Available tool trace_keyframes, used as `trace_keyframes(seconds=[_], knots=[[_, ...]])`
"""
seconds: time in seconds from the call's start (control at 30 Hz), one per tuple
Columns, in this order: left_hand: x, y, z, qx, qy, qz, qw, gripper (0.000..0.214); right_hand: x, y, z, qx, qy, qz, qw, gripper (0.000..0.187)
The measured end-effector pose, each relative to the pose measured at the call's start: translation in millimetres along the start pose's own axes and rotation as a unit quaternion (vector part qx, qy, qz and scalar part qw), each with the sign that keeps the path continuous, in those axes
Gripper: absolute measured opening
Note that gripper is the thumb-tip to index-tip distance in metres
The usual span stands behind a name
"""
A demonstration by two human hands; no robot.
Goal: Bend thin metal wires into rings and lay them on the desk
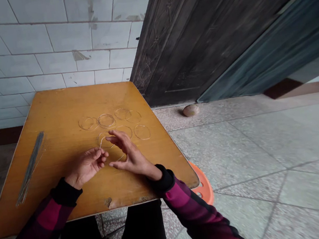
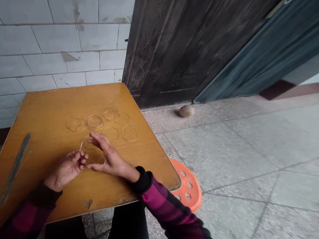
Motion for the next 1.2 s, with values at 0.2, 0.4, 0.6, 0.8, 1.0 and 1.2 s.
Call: trace_keyframes(seconds=[0.2, 0.4, 0.6, 0.8, 1.0, 1.2], knots=[[2.4, 0.4, -7.8, -0.001, -0.019, -0.002, 1.000, 0.023, 1.0, -1.7, -2.5, 0.017, 0.008, -0.007, 1.000, 0.086], [4.6, -0.3, -9.7, 0.007, -0.018, 0.007, 1.000, 0.021, 2.0, -3.3, -2.9, 0.022, 0.030, -0.026, 0.999, 0.087], [6.2, -1.5, -8.4, 0.010, -0.022, 0.002, 1.000, 0.017, 1.7, -3.4, -1.4, 0.016, 0.049, -0.036, 0.998, 0.089], [7.6, -1.5, -6.9, 0.006, -0.022, -0.003, 1.000, 0.015, 1.7, -3.6, 0.7, 0.018, 0.055, -0.045, 0.997, 0.090], [6.0, -0.8, -6.5, 0.008, -0.014, 0.001, 1.000, 0.017, -0.2, -2.9, 1.6, 0.020, 0.009, -0.037, 0.999, 0.093], [4.0, -0.3, -4.9, 0.007, -0.012, 0.010, 1.000, 0.025, -3.8, 1.3, -2.4, -0.010, -0.033, -0.029, 0.999, 0.092]])
Point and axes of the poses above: each hand's wrist, its own y-axis towards the middle knuckle, its own x-axis out of the palm, z = x × y, the point moved 2 cm from there along y, towards the middle knuckle, and after that the axes turned 5 degrees about -y, right-handed, at the moved point
